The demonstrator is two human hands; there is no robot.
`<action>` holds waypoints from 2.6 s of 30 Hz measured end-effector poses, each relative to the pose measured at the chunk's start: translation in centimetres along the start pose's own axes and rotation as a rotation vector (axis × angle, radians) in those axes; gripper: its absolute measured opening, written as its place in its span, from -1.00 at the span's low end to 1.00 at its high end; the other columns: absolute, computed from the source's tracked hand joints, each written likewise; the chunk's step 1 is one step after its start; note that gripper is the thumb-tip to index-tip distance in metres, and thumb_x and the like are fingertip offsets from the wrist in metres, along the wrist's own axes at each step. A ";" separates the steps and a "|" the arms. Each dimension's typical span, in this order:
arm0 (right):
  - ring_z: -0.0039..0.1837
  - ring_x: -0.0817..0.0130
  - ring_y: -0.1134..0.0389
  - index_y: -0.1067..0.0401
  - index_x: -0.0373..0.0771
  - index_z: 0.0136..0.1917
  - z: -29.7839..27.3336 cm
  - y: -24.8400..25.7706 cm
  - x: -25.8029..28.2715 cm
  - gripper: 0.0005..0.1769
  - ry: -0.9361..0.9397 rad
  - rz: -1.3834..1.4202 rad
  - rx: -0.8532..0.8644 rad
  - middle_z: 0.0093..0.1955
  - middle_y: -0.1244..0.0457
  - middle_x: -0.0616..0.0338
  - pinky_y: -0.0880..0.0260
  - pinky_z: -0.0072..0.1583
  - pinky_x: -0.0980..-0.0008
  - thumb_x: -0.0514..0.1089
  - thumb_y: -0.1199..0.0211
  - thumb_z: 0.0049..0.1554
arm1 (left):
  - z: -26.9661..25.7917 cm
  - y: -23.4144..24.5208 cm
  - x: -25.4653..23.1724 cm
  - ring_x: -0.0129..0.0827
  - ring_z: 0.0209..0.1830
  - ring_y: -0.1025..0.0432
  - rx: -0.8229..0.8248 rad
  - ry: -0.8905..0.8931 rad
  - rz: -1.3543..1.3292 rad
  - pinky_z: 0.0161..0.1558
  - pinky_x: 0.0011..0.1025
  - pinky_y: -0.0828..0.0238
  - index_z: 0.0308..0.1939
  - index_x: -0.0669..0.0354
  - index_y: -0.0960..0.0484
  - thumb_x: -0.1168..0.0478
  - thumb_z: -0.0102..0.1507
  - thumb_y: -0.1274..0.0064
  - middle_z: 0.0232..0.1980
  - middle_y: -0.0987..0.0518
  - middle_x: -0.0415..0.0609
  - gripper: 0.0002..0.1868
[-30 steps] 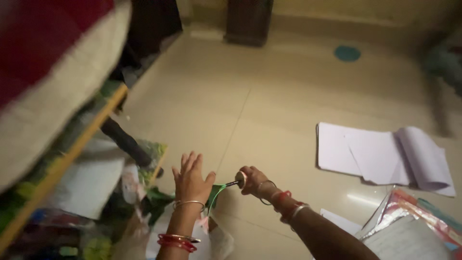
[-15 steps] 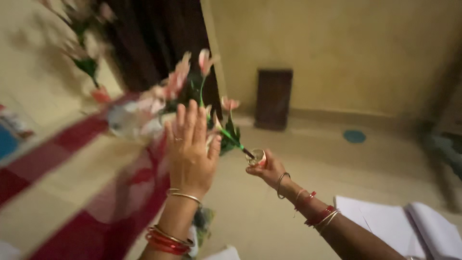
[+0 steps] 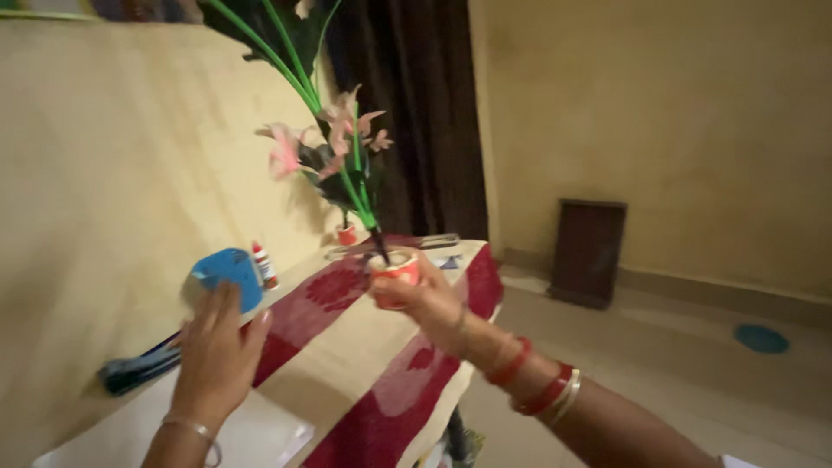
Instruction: The person gathers loose sheets and a notepad from the floor, stacks them, and places them on a table. They then wipe the table surface with a cloth and move a small potted plant to the side before returning to the floor to collect more papers.
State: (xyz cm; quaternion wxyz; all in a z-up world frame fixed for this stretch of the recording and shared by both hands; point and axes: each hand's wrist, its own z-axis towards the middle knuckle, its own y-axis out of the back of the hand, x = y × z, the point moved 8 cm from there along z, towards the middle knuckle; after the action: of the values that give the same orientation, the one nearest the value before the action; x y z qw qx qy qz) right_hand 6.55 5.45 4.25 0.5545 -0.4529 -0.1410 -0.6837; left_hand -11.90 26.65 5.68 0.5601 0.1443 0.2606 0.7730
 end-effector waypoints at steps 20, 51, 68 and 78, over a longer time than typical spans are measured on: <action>0.05 0.30 -0.44 -0.27 -0.29 0.30 8.0 -13.8 -20.3 -0.42 -0.192 0.048 0.049 0.10 -0.40 0.07 -0.49 0.06 0.31 -0.36 -0.35 0.03 | -17.7 -3.2 15.7 -0.16 0.66 0.19 0.707 0.590 0.316 0.52 0.19 0.36 0.55 -0.03 -0.07 -0.38 0.33 0.38 0.67 0.07 -0.12 -0.17; 0.22 0.29 -0.38 -0.21 -0.19 0.37 9.4 -24.4 -32.2 -0.09 -0.052 -0.783 0.362 0.18 -0.35 0.04 -0.38 0.23 0.35 -0.08 -0.63 -0.13 | -19.9 1.3 19.1 0.06 0.64 0.23 0.438 1.066 0.244 0.49 0.18 0.39 0.57 0.15 0.02 -0.24 0.24 -0.02 0.65 0.11 0.15 -0.01; 0.17 0.29 -0.45 -0.23 -0.16 0.36 8.3 -25.2 -31.7 -0.11 -0.184 -0.719 0.383 0.17 -0.39 0.04 -0.45 0.20 0.33 -0.01 -0.57 -0.16 | -17.6 -1.9 30.5 -0.04 0.54 -0.10 0.250 0.926 0.240 0.48 -0.02 0.10 0.46 0.24 -0.23 -0.33 -0.01 -0.29 0.52 -0.20 0.17 0.14; 0.17 0.30 -0.43 -0.22 -0.19 0.37 8.7 -25.4 -32.1 -0.10 -0.132 -0.696 0.424 0.13 -0.38 0.03 -0.44 0.20 0.36 -0.01 -0.57 -0.15 | -16.5 -1.5 30.5 -0.09 0.55 -0.09 0.356 0.914 0.212 0.51 0.06 0.22 0.47 0.06 -0.29 -0.43 -0.02 -0.24 0.50 -0.27 0.08 0.12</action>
State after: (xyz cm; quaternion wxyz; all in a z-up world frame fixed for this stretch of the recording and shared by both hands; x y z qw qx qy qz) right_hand -12.77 40.53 -8.05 0.3608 -0.2967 -0.4590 -0.7557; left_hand -29.31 51.72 -10.89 0.2736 -0.0903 0.5910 0.7535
